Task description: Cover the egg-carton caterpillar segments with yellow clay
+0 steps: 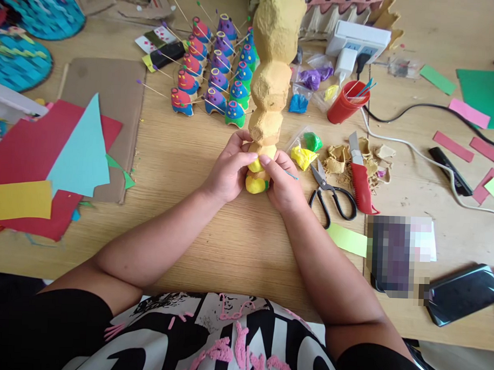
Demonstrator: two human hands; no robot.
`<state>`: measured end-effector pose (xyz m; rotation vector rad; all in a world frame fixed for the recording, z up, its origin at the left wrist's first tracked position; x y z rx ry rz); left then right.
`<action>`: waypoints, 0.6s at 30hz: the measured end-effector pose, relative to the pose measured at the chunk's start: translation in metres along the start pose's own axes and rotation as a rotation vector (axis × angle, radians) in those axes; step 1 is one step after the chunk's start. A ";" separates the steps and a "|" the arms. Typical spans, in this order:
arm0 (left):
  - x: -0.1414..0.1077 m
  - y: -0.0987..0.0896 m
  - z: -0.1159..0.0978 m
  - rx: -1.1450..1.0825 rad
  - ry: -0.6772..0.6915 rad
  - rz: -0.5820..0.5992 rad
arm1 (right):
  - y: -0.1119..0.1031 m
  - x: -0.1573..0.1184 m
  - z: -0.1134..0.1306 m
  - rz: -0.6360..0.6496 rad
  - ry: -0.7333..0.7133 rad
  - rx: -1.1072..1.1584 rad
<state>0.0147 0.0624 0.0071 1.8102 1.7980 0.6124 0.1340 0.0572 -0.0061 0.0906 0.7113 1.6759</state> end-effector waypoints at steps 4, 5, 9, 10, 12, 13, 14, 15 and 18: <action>-0.002 0.000 0.003 -0.016 -0.063 -0.024 | -0.002 0.001 0.001 -0.029 -0.022 0.014; -0.002 0.000 0.003 -0.027 -0.076 -0.020 | -0.002 0.001 0.001 -0.031 -0.022 0.015; -0.002 0.001 0.004 -0.035 -0.081 -0.002 | -0.004 0.002 -0.001 -0.052 -0.013 0.011; -0.002 0.001 0.004 -0.029 -0.078 -0.006 | -0.004 0.002 -0.001 -0.053 -0.014 0.013; -0.002 0.000 0.004 -0.022 -0.076 -0.015 | -0.004 0.002 -0.001 -0.044 -0.016 0.023; -0.002 0.000 0.004 -0.021 -0.077 -0.015 | -0.004 0.002 -0.001 -0.037 -0.013 0.029; -0.002 0.000 0.003 -0.022 -0.077 -0.011 | -0.004 0.002 -0.001 -0.030 -0.006 0.037; -0.001 0.001 0.003 -0.025 -0.077 -0.003 | -0.003 0.002 -0.001 -0.026 0.002 0.045; -0.001 0.001 0.003 -0.033 -0.074 0.028 | -0.004 0.002 -0.001 -0.021 0.028 0.060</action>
Point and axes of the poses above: each hand's wrist, its own x-axis towards the middle knuckle, its own y-axis out of the palm, z = x × y, the point moved 6 cm from there along x, towards the middle knuckle, and after that the axes turned 12 degrees about y, right-handed, at the moved point
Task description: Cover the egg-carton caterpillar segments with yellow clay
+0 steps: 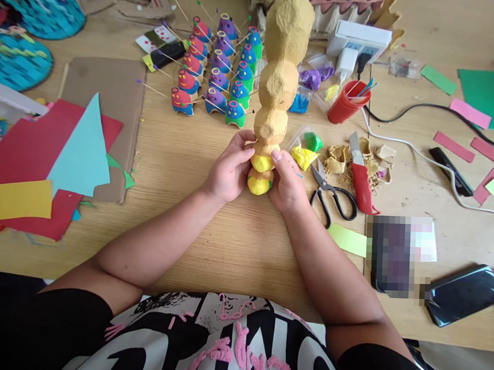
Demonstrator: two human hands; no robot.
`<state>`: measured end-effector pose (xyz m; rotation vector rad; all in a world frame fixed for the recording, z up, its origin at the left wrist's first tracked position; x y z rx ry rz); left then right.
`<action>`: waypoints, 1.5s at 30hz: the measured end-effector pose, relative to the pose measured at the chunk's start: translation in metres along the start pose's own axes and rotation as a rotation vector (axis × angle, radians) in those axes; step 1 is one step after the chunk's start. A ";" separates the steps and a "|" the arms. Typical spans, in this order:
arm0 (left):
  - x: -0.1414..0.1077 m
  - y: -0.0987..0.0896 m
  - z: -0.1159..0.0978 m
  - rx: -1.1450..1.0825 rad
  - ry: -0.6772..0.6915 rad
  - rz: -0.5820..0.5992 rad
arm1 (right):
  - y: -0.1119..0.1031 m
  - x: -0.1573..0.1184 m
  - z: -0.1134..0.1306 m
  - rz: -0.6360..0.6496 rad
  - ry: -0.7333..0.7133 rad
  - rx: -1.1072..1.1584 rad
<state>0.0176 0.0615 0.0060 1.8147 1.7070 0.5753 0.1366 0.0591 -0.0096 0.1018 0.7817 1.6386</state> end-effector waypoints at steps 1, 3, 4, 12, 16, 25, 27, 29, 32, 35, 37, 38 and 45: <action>0.000 0.000 0.000 -0.003 0.006 0.007 | 0.000 0.000 0.000 -0.003 0.005 0.003; 0.000 0.000 0.000 -0.011 0.013 0.011 | -0.001 0.000 0.001 -0.010 0.013 0.006; 0.000 0.000 0.000 -0.017 0.013 0.010 | -0.001 0.000 0.001 -0.012 0.015 0.007; -0.001 0.002 -0.002 -0.008 0.034 0.047 | 0.002 0.002 0.004 0.039 -0.020 -0.075; 0.000 -0.001 -0.001 0.022 0.000 0.021 | 0.002 0.002 0.005 0.037 -0.005 -0.089; -0.001 -0.001 -0.001 0.008 -0.026 -0.016 | 0.006 0.001 0.005 0.059 0.009 -0.105; -0.001 -0.001 0.000 0.007 -0.030 -0.026 | 0.006 0.001 0.005 0.057 0.008 -0.110; -0.001 -0.001 0.000 0.009 -0.023 -0.028 | 0.007 0.001 0.005 0.061 0.005 -0.109; 0.000 -0.002 0.002 0.013 -0.015 -0.034 | 0.006 0.002 0.005 0.061 0.008 -0.106; 0.001 -0.003 0.002 0.012 -0.001 -0.039 | 0.006 0.002 0.005 0.061 0.007 -0.102; 0.001 -0.002 0.002 0.010 0.010 -0.037 | 0.006 0.002 0.005 0.064 0.003 -0.097; 0.001 -0.002 0.001 0.010 0.011 -0.035 | 0.007 0.001 0.005 0.065 0.000 -0.094; 0.000 -0.001 -0.001 0.008 -0.007 -0.020 | 0.006 0.001 0.005 0.044 0.000 -0.090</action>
Point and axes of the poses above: each hand's wrist, its own x-axis towards the middle knuckle, its own y-axis out of the palm, z = x × y, the point moved 6 cm from there along x, towards the middle knuckle, and after that the axes turned 12 degrees about y, right-handed, at the moved point
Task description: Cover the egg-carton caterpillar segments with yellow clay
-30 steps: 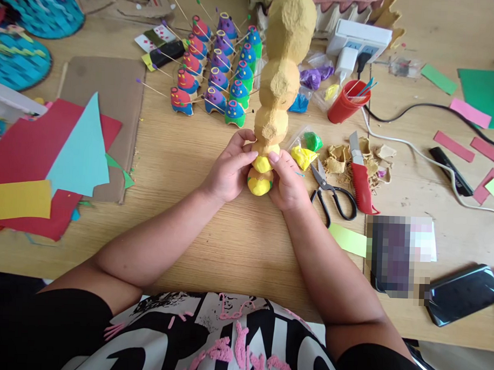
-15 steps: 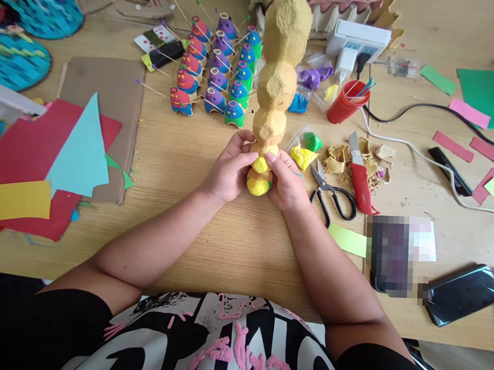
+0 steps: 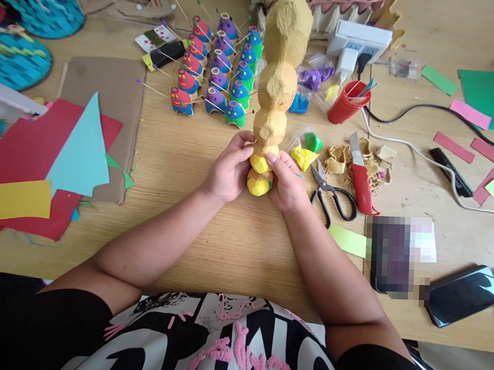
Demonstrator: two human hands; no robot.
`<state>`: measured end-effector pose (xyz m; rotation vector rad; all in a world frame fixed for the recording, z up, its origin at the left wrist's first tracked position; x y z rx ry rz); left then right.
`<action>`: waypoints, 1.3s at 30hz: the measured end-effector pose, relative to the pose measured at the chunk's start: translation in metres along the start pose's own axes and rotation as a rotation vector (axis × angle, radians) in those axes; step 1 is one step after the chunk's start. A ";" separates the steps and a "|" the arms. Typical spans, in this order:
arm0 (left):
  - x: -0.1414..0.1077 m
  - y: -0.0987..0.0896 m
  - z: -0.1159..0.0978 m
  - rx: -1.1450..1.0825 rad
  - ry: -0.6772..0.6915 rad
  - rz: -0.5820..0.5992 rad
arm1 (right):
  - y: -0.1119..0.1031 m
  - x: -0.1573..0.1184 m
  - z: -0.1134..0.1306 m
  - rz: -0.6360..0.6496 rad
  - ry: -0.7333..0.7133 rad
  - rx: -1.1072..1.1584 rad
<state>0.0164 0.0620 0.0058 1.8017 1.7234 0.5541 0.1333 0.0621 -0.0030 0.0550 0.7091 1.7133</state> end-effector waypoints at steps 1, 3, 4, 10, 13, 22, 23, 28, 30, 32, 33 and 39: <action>0.000 0.000 0.000 0.000 0.003 0.001 | 0.000 0.000 0.000 -0.002 0.001 0.002; 0.000 0.000 0.000 -0.003 0.015 0.006 | 0.000 0.000 -0.001 0.005 -0.004 0.011; 0.000 0.000 0.000 -0.006 0.023 0.007 | 0.000 0.000 -0.001 0.010 -0.007 0.017; 0.000 -0.001 -0.001 -0.007 0.065 -0.005 | -0.004 -0.001 -0.004 0.017 0.002 0.051; 0.001 0.000 -0.003 -0.016 0.072 0.015 | -0.002 -0.001 -0.004 0.043 -0.016 0.051; 0.001 -0.001 0.000 0.021 0.082 0.059 | 0.000 -0.003 -0.004 0.028 -0.019 0.019; 0.001 -0.002 0.000 0.033 0.079 0.058 | 0.001 -0.003 -0.004 0.026 -0.022 0.024; 0.002 -0.002 0.000 0.026 0.099 0.060 | 0.002 -0.003 -0.001 0.029 -0.059 0.037; 0.002 -0.001 0.000 0.015 0.118 0.083 | 0.001 -0.003 -0.001 0.033 -0.067 0.041; 0.001 0.001 0.001 0.018 0.131 0.118 | 0.000 -0.002 -0.001 0.032 -0.067 0.044; 0.001 0.001 0.001 0.021 0.137 0.133 | -0.001 -0.002 -0.001 0.027 -0.066 0.046; 0.001 -0.001 0.001 0.040 0.112 0.091 | -0.003 0.000 -0.004 -0.016 -0.037 0.028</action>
Point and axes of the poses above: each hand's wrist, its own x-axis towards the middle knuckle, its own y-axis out of the palm, z = x × y, the point moved 6 cm from there along x, towards the middle knuckle, and after that the axes turned 12 degrees about y, right-handed, at the moved point
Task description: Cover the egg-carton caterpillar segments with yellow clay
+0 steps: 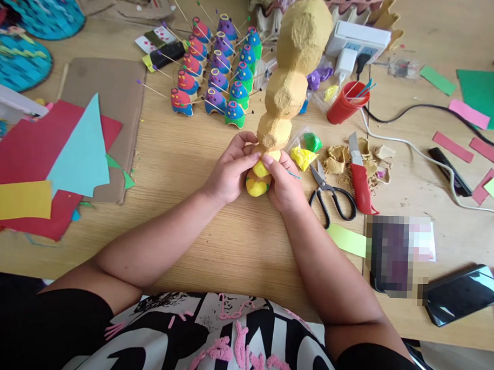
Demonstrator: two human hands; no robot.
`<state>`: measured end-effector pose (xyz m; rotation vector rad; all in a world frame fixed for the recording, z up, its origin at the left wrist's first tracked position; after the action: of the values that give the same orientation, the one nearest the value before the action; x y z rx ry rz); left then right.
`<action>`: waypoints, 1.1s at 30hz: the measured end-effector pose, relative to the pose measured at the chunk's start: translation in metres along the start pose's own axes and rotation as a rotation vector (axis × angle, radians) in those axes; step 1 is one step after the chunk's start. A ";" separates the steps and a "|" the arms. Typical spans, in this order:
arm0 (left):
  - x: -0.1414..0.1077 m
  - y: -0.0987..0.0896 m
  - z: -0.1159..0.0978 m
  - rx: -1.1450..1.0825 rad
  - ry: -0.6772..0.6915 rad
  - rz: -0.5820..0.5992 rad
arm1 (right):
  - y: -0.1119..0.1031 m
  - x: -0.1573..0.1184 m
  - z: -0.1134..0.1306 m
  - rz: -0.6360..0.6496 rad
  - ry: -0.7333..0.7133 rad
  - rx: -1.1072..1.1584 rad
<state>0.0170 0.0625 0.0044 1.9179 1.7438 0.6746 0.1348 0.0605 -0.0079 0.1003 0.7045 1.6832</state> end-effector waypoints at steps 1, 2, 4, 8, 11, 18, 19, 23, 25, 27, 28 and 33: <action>0.000 0.000 0.000 0.000 -0.010 -0.013 | 0.000 0.000 0.000 0.003 0.004 -0.005; 0.000 -0.001 0.000 -0.001 -0.019 -0.026 | 0.000 0.001 0.000 0.009 0.008 -0.008; 0.000 -0.002 0.000 -0.006 -0.034 -0.057 | 0.001 0.001 0.000 0.027 0.017 -0.013; 0.000 -0.002 -0.001 -0.014 -0.053 -0.086 | 0.000 0.001 0.000 0.063 0.037 -0.026; 0.000 0.000 -0.003 0.012 -0.055 -0.061 | -0.001 0.002 0.000 0.071 0.035 -0.011; 0.000 0.000 0.000 0.062 -0.004 -0.030 | 0.000 0.002 0.000 0.080 0.052 -0.005; 0.000 -0.001 0.002 0.058 -0.002 -0.036 | 0.000 0.002 0.000 0.080 0.052 -0.008; 0.001 -0.004 0.004 0.049 -0.016 -0.052 | 0.002 0.001 0.002 0.076 0.054 -0.025; 0.001 -0.003 0.002 0.029 -0.006 -0.042 | 0.001 0.001 0.002 0.073 0.057 -0.028; 0.002 -0.001 0.000 0.007 0.010 -0.026 | 0.001 0.001 0.002 0.073 0.058 -0.027; 0.002 0.000 -0.002 -0.002 0.016 -0.020 | 0.001 0.002 0.002 0.073 0.058 -0.027; 0.001 -0.002 0.001 0.033 0.007 -0.033 | 0.002 0.002 0.001 0.080 0.062 -0.026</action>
<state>0.0164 0.0636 0.0026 1.9058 1.7976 0.6458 0.1330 0.0628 -0.0067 0.0581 0.7330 1.7777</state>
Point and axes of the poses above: each hand's wrist, its own x-axis towards the middle knuckle, its own y-axis out of the palm, z = x × y, the point moved 6 cm from there along x, towards the middle knuckle, and after that the axes turned 12 degrees about y, right-handed, at the moved point
